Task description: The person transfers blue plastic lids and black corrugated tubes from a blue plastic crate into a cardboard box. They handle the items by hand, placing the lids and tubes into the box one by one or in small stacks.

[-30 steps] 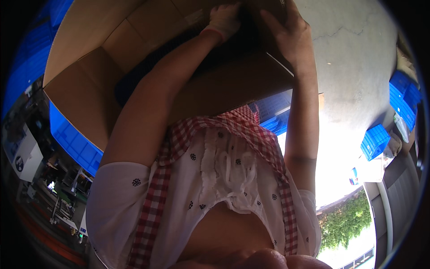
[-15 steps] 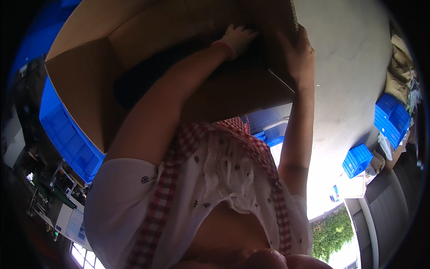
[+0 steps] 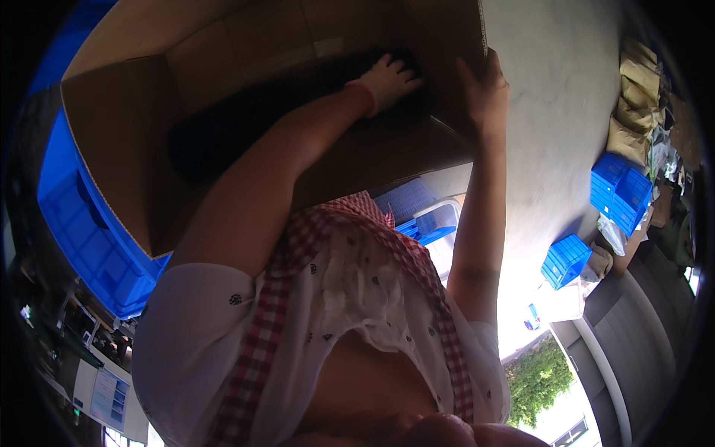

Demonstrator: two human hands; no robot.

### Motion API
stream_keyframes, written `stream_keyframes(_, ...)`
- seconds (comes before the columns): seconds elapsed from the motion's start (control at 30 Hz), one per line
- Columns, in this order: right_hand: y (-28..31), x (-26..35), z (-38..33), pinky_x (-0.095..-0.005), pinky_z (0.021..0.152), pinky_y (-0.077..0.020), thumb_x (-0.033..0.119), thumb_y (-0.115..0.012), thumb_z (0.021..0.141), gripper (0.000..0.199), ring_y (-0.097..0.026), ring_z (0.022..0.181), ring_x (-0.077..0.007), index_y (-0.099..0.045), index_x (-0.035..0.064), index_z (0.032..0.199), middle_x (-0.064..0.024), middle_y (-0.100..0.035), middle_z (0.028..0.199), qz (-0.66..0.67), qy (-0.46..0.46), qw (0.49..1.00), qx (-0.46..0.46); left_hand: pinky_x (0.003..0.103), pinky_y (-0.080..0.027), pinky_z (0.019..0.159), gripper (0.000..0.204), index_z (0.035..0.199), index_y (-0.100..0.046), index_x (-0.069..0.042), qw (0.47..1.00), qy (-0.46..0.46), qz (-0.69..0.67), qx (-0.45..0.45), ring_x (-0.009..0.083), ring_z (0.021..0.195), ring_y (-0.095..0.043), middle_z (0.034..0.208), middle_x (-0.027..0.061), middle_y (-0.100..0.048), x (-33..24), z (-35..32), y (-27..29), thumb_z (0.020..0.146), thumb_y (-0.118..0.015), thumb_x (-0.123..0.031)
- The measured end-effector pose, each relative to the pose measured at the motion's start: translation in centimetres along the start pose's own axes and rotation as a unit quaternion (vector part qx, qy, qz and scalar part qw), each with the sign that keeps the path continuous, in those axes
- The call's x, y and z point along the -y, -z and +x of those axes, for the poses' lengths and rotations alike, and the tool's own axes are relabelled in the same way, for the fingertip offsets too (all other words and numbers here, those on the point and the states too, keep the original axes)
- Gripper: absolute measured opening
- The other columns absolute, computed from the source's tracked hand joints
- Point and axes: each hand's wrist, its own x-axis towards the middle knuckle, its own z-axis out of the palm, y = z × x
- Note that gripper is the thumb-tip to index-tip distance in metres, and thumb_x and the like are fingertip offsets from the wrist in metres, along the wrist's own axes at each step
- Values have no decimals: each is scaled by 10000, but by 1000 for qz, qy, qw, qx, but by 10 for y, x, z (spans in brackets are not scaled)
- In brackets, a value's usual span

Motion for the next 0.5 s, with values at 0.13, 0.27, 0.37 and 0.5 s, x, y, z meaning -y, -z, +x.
stream_keyframes(0.13,-3,0,-3,-427,839,-522,318,-665,839,478,-625,991,-390,-521,54,1210,-212,-660,1041,-7,1,1000,-6,502,-252,1100,623,1444,-337,-190,999,7,30,12,284,1338,-351,1420,69,-423,-6,-3,-1,857,-535,-125)
stream_keyframes(0.27,-5,11,-8,-433,847,-508,340,-657,848,507,-604,1039,-386,-514,63,1249,-209,-646,1087,-4,-22,1000,2,506,-253,1098,576,1421,-369,-170,998,-1,56,-19,286,1340,-349,1422,75,-420,-2,-12,-11,865,-520,-143)
stream_keyframes(0.37,-9,7,-6,-428,859,-502,374,-664,840,560,-591,1068,-388,-505,60,1275,-211,-635,1119,12,-4,1000,-5,506,-238,1109,542,1420,-378,-172,997,-3,74,-17,292,1348,-341,1440,83,-403,-1,-13,-11,889,-490,-154)
stream_keyframes(0.5,-5,22,-2,-454,829,-502,236,-643,857,461,-613,974,-415,-493,23,1237,-258,-640,1031,2,-10,1000,5,498,-241,1106,515,1409,-390,-152,996,-8,84,0,297,1354,-337,1434,88,-410,0,-9,-4,900,-467,-157)
